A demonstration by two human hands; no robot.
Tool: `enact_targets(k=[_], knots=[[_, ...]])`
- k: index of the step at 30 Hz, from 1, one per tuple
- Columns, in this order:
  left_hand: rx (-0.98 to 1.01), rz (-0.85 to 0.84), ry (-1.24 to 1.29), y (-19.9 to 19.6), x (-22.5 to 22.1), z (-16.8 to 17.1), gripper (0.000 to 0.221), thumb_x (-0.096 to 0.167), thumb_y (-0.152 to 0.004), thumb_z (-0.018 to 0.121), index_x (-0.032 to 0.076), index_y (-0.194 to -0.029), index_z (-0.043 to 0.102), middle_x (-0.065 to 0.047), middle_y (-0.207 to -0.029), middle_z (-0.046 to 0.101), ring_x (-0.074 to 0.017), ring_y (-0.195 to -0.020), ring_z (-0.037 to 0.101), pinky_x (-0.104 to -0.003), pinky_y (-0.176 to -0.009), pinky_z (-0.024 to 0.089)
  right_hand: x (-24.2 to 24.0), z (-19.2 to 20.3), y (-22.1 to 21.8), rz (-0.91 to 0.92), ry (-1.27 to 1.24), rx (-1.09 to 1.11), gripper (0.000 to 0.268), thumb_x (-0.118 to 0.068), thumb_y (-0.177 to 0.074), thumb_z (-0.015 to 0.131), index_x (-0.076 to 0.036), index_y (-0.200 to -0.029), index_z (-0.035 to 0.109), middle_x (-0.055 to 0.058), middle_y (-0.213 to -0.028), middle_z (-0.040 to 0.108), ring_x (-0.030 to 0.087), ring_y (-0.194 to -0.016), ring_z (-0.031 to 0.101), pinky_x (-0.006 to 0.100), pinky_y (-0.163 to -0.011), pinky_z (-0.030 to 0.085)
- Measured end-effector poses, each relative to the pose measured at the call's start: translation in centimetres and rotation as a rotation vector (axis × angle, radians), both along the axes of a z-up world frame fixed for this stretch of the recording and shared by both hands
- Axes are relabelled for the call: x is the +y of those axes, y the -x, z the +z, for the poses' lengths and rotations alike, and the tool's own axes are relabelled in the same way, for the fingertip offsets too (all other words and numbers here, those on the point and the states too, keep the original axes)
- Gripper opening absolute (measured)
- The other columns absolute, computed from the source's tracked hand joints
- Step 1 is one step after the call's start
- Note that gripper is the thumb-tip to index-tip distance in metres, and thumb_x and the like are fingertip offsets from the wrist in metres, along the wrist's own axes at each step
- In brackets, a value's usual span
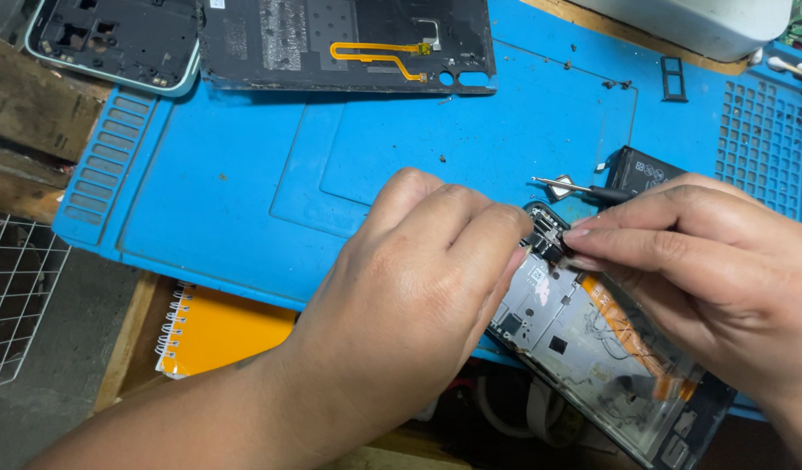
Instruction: The person uses a yellow-handled prying tool to remove a small metal bracket and a charging port assembly from the bottom of a disassembled smartphone. They then lift the phone chassis, rotate it, and use the tool to disconnect a ribbon cable from the motherboard before placing the tool down.
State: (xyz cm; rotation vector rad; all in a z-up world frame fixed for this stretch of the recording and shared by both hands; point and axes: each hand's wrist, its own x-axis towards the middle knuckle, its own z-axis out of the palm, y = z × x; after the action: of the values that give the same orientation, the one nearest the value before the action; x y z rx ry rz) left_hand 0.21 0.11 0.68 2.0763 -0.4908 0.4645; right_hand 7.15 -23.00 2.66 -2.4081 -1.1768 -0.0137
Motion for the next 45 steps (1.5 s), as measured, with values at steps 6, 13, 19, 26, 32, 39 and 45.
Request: enact_targets(k=[6, 13, 19, 26, 32, 39, 45], knots=[[0.069, -0.025, -0.024, 0.1, 0.2, -0.1, 0.019, 0.006, -0.099, 0.072, 0.000, -0.117, 0.067, -0.010, -0.100, 0.066, -0.0305, -0.099, 0.060, -0.040, -0.086, 0.053, 0.3, 0.8, 0.1, 0.022, 0.131, -0.041, 0.044, 0.000, -0.063, 0.078, -0.014, -0.105, 0.080, 0.004, -0.095, 0.073, 0.020, -0.087, 0.069, 0.035, -0.072, 0.054], [0.074, 0.014, 0.006, -0.4, 0.1, 0.5, 0.021, -0.002, -0.090, 0.065, -0.001, -0.111, 0.066, -0.015, -0.093, 0.069, -0.0346, -0.089, 0.061, -0.044, -0.079, 0.051, 1.1, 2.8, -0.9, 0.041, 0.047, 0.063, 0.035, 0.002, -0.074, 0.073, -0.010, -0.106, 0.076, 0.006, -0.098, 0.068, 0.018, -0.089, 0.071, 0.029, -0.073, 0.057], [0.130, 0.043, -0.061, -0.9, 0.0, 0.6, 0.019, 0.019, -0.091, 0.074, 0.004, -0.102, 0.069, -0.012, -0.087, 0.069, -0.0343, -0.084, 0.061, -0.045, -0.076, 0.049, 3.0, 3.1, -1.6, 0.013, 0.017, 0.043, 0.025, -0.003, -0.081, 0.080, -0.010, -0.105, 0.077, 0.006, -0.092, 0.068, 0.016, -0.079, 0.070, 0.027, -0.066, 0.055], [0.105, 0.099, -0.092, -1.4, -0.5, 0.0, 0.013, 0.018, -0.091, 0.075, 0.006, -0.093, 0.070, -0.010, -0.082, 0.066, -0.0332, -0.080, 0.060, -0.045, -0.073, 0.048, 3.2, 3.3, -1.7, 0.045, -0.003, 0.039, 0.021, -0.005, -0.085, 0.080, -0.008, -0.105, 0.076, 0.007, -0.093, 0.069, 0.015, -0.078, 0.071, 0.026, -0.065, 0.056], [0.143, 0.086, -0.020, -1.2, -0.4, -0.2, 0.009, 0.015, -0.094, 0.075, 0.008, -0.091, 0.069, -0.006, -0.081, 0.070, -0.0288, -0.075, 0.063, -0.041, -0.072, 0.049, 0.4, 3.0, -1.7, 0.041, 0.063, 0.098, 0.022, -0.011, -0.082, 0.078, -0.009, -0.104, 0.076, 0.006, -0.093, 0.071, 0.014, -0.084, 0.073, 0.027, -0.072, 0.059], [0.169, 0.093, 0.038, -1.5, -0.3, -0.3, 0.005, 0.012, -0.090, 0.075, 0.009, -0.088, 0.072, -0.004, -0.079, 0.074, -0.0244, -0.071, 0.066, -0.037, -0.068, 0.051, 0.0, 1.0, 0.7, -0.226, 0.035, 0.165, 0.018, -0.008, -0.080, 0.080, -0.006, -0.098, 0.079, 0.007, -0.087, 0.075, 0.015, -0.075, 0.069, 0.025, -0.060, 0.058], [0.241, 0.110, 0.072, -1.6, -0.4, -0.1, 0.004, 0.013, -0.088, 0.076, 0.010, -0.089, 0.074, -0.002, -0.080, 0.076, -0.0202, -0.073, 0.069, -0.033, -0.065, 0.053, 0.3, 0.7, 1.3, -0.272, -0.049, 0.139, 0.017, -0.003, -0.082, 0.079, -0.004, -0.099, 0.078, 0.007, -0.089, 0.075, 0.012, -0.073, 0.070, 0.023, -0.060, 0.055]])
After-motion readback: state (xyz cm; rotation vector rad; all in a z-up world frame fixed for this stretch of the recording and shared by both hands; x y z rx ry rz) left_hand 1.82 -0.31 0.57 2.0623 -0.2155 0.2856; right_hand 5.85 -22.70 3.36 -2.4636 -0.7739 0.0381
